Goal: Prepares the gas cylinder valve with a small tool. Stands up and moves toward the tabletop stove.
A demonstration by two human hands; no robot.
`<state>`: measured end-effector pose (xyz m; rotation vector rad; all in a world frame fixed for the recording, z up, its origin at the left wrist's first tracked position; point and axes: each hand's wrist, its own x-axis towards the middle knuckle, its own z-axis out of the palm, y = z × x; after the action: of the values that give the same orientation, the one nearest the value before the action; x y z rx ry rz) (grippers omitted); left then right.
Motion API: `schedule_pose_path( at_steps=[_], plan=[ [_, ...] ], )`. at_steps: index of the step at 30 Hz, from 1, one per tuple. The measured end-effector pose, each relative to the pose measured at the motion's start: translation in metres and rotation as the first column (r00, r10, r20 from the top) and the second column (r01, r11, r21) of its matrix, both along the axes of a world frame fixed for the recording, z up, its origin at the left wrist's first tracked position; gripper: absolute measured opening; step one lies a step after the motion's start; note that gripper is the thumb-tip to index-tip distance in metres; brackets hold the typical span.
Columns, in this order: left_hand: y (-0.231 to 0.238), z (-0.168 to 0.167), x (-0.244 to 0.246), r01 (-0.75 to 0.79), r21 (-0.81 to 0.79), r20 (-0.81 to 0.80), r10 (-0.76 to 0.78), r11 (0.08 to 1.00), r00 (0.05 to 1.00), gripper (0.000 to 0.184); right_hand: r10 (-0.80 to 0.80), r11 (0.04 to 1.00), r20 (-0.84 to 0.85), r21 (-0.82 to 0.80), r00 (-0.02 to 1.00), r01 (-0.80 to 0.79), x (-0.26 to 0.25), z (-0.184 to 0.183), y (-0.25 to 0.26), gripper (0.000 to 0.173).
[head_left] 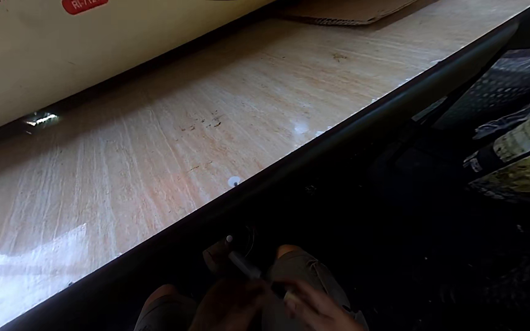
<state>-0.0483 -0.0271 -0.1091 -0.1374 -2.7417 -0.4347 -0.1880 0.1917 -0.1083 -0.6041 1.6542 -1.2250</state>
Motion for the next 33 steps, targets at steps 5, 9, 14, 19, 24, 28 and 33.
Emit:
schedule_pose_path(
  at_steps=[5, 9, 14, 19, 24, 28, 33],
  plan=[
    [-0.070, -0.091, -0.041, -0.757, 0.271, 0.500, 0.585, 0.595, 0.639, 0.062, 0.478, 0.853, -0.611, 0.493, 0.630, -0.169, -0.055, -0.008, -0.044, 0.044],
    [-0.085, -0.139, -0.049, -0.853, 0.303, 0.738, 0.462, 0.424, 0.492, 0.053, 0.652, 0.718, -0.547, 0.668, 0.524, -0.195, -0.062, -0.002, -0.098, 0.042],
    [-0.086, -0.133, -0.049, -0.833, 0.222, 0.766, 0.438, 0.507, 0.471, 0.046, 0.559, 0.774, -0.547, 0.613, 0.624, -0.156, -0.055, -0.025, -0.120, 0.037],
    [-0.087, -0.127, -0.047, -0.824, 0.247, 0.776, 0.405, 0.511, 0.484, 0.045, 0.474, 0.799, -0.533, 0.595, 0.701, -0.088, -0.042, -0.031, -0.117, 0.039],
    [-0.090, -0.132, -0.045, -0.788, 0.239, 0.764, 0.392, 0.567, 0.513, 0.047, 0.384, 0.841, -0.550, 0.539, 0.742, -0.036, -0.033, -0.034, -0.109, 0.039],
    [-0.093, -0.136, -0.045, -0.787, 0.265, 0.754, 0.389, 0.557, 0.530, 0.050, 0.326, 0.865, -0.535, 0.501, 0.780, -0.018, -0.028, -0.037, -0.109, 0.040],
    [-0.094, -0.135, -0.047, -0.811, 0.302, 0.789, 0.346, 0.501, 0.508, 0.050, 0.208, 0.890, -0.459, 0.455, 0.864, 0.027, -0.017, -0.045, -0.109, 0.040]
  ],
)
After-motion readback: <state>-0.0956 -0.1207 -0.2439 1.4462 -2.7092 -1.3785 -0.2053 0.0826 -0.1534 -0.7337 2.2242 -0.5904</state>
